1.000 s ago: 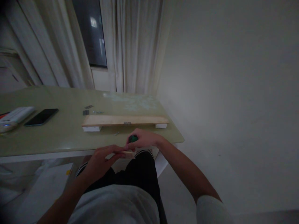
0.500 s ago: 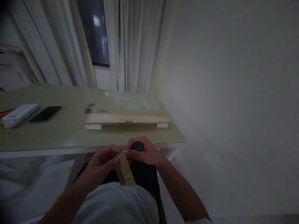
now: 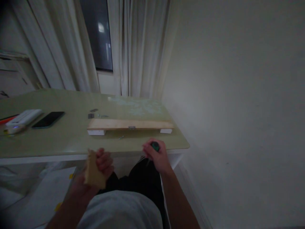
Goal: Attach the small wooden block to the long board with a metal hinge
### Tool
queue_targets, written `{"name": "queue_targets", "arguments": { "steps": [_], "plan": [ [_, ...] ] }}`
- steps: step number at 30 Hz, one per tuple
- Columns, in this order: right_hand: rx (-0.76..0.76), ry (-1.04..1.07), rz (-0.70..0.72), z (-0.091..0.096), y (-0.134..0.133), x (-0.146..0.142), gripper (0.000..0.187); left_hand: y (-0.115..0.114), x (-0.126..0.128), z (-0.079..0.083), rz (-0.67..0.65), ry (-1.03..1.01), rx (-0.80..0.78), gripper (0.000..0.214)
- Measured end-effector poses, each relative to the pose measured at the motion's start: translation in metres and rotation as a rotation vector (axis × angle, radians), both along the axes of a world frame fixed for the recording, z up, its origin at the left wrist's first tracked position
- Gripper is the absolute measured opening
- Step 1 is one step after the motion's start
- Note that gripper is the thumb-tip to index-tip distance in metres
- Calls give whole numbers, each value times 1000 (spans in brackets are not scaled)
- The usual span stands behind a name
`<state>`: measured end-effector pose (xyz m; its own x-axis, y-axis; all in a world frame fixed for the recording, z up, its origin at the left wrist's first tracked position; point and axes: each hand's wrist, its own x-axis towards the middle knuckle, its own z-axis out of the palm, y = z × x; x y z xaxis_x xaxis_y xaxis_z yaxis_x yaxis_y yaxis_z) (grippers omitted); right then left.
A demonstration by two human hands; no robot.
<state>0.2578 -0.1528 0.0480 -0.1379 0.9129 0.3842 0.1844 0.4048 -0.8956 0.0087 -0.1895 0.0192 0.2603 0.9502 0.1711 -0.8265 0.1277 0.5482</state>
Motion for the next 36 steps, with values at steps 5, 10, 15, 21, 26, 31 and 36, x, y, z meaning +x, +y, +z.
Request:
{"name": "queue_targets", "arguments": {
  "steps": [5,10,15,21,26,31,36],
  "plan": [
    [19,-169,-222,-13,33,14,26,6,-29,1,128,255,-16,28],
    [56,-308,-262,-16,60,-11,7,11,-10,-8,212,481,28,26],
    [126,-297,-32,14,31,-18,10,22,-10,-4,299,735,325,12],
    [252,-244,292,64,-31,-23,5,20,-8,-3,-187,444,460,17],
    [251,-327,310,74,-52,-31,12,18,3,-8,-193,319,386,17],
    [269,-393,318,73,-55,-36,19,19,2,-9,-177,343,387,17],
    [301,-426,310,76,-52,-39,11,19,1,-8,-157,372,372,19]
  ]
}}
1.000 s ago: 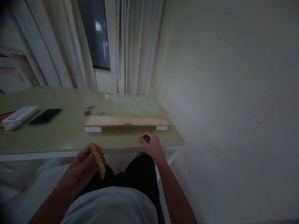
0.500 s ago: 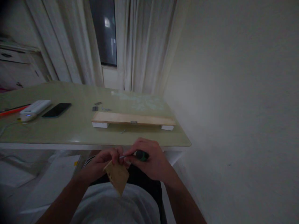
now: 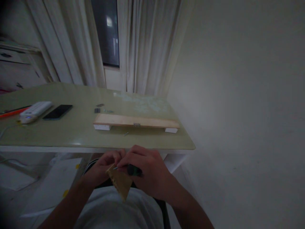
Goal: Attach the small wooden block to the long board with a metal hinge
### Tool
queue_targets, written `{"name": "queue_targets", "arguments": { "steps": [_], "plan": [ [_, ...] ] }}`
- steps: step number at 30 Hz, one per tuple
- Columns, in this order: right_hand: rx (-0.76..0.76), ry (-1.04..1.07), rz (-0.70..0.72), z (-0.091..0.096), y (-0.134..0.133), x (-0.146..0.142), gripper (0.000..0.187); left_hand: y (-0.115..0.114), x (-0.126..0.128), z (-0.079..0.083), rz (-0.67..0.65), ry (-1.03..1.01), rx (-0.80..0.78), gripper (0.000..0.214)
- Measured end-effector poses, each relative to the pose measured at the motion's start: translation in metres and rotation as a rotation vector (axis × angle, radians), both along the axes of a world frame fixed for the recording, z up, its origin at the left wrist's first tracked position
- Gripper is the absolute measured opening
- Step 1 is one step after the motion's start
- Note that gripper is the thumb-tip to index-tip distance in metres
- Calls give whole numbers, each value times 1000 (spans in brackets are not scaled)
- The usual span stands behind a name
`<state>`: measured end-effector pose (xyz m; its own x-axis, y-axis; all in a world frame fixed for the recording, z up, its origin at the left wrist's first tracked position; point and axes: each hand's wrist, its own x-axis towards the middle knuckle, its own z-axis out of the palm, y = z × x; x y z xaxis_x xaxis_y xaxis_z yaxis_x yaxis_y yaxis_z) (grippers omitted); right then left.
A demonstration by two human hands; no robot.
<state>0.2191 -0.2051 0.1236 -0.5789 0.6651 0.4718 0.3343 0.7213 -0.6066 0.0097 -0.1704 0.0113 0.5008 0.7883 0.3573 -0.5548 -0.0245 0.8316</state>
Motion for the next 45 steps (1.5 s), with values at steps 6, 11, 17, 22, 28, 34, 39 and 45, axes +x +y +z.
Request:
{"name": "queue_targets", "arguments": {
  "steps": [6,11,17,22,28,34,39,45],
  "plan": [
    [-7,-65,-3,2,1,-3,6,0,1,-2,7,5,-3,20],
    [-8,-56,-6,4,1,-2,7,0,0,-3,-7,-12,8,17],
    [-46,-77,54,6,10,1,16,1,-2,-6,-11,46,-1,18],
    [-74,-27,44,0,13,5,10,1,-2,-6,3,71,7,16],
    [-35,-101,-243,-17,36,29,11,7,-11,-12,236,89,58,21],
    [-69,-591,-697,-67,112,31,17,13,-21,-17,537,373,-77,27],
    [-134,-748,-810,-100,141,15,40,12,-20,-10,645,444,-14,30],
    [-135,-695,-852,-107,142,15,37,12,-16,-11,758,475,43,26]
  ]
}}
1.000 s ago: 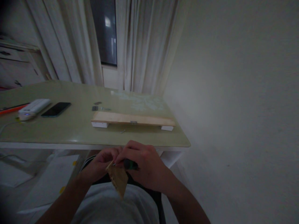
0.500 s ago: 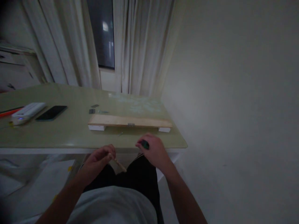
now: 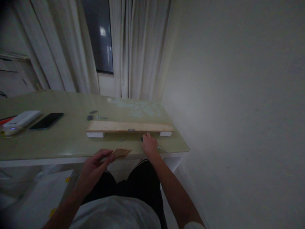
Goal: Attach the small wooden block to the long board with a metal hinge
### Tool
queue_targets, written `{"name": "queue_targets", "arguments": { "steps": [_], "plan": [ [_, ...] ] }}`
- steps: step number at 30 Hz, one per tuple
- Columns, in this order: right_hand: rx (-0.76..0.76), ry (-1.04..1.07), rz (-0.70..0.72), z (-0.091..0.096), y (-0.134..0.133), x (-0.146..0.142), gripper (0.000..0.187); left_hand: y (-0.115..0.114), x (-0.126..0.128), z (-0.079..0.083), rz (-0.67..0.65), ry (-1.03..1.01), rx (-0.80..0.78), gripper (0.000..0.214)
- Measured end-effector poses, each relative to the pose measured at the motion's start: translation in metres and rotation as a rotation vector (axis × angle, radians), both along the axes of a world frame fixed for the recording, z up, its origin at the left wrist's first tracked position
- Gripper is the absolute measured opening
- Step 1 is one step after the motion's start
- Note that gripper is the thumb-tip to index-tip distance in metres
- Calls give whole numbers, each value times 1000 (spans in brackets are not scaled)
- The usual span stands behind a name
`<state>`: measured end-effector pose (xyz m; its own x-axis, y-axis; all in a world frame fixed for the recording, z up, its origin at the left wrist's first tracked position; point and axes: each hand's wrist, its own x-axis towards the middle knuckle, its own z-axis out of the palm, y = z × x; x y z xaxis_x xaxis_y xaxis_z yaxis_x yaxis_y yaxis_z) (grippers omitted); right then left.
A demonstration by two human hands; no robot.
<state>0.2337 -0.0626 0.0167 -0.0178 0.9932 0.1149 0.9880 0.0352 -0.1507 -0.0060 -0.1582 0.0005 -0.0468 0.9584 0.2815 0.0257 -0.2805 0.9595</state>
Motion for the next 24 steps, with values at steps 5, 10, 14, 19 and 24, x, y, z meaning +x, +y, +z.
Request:
{"name": "queue_targets", "arguments": {
  "steps": [5,10,14,19,24],
  "plan": [
    [122,169,145,22,-32,10,21,-6,4,6,110,125,173,14],
    [158,398,481,41,-82,12,36,-17,16,14,119,295,381,19],
    [351,717,646,36,-95,7,12,-23,20,16,129,359,553,27],
    [392,896,663,33,-98,4,3,-24,12,22,36,321,516,21],
    [367,1004,673,35,-107,3,14,-27,12,26,39,314,537,14]
  ]
}}
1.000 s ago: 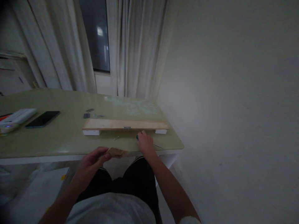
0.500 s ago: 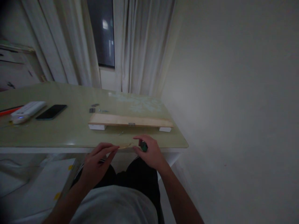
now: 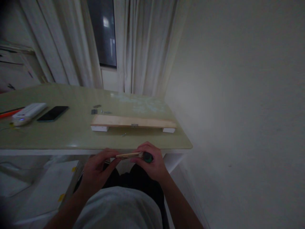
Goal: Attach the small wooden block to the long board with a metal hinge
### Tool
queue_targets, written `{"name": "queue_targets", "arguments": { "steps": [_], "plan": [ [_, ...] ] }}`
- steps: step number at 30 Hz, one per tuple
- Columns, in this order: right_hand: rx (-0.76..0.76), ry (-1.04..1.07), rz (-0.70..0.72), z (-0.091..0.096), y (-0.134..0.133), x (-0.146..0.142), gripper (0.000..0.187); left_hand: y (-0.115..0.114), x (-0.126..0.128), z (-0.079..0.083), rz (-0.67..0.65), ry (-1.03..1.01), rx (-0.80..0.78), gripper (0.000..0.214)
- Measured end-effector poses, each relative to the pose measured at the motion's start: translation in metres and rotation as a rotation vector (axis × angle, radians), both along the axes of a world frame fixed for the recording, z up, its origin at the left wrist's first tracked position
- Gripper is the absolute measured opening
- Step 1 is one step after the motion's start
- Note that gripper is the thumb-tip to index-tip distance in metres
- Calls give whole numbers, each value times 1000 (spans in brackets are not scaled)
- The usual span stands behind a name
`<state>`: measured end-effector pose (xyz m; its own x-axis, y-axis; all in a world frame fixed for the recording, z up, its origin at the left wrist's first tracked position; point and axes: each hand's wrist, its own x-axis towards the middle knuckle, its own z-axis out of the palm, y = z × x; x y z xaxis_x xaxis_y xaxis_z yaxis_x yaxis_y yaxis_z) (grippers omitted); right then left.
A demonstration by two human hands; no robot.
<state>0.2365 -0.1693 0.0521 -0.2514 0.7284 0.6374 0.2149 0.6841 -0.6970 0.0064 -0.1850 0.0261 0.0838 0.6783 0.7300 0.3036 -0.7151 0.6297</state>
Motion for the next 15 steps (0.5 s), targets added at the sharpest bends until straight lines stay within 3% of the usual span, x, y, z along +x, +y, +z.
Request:
{"name": "queue_targets", "arguments": {
  "steps": [9,15],
  "plan": [
    [-45,18,-82,-7,-4,1,12,-9,3,3,8,65,-59,9],
    [-18,-23,-216,-17,-12,-5,13,-8,11,5,70,96,34,5]
  ]
}}
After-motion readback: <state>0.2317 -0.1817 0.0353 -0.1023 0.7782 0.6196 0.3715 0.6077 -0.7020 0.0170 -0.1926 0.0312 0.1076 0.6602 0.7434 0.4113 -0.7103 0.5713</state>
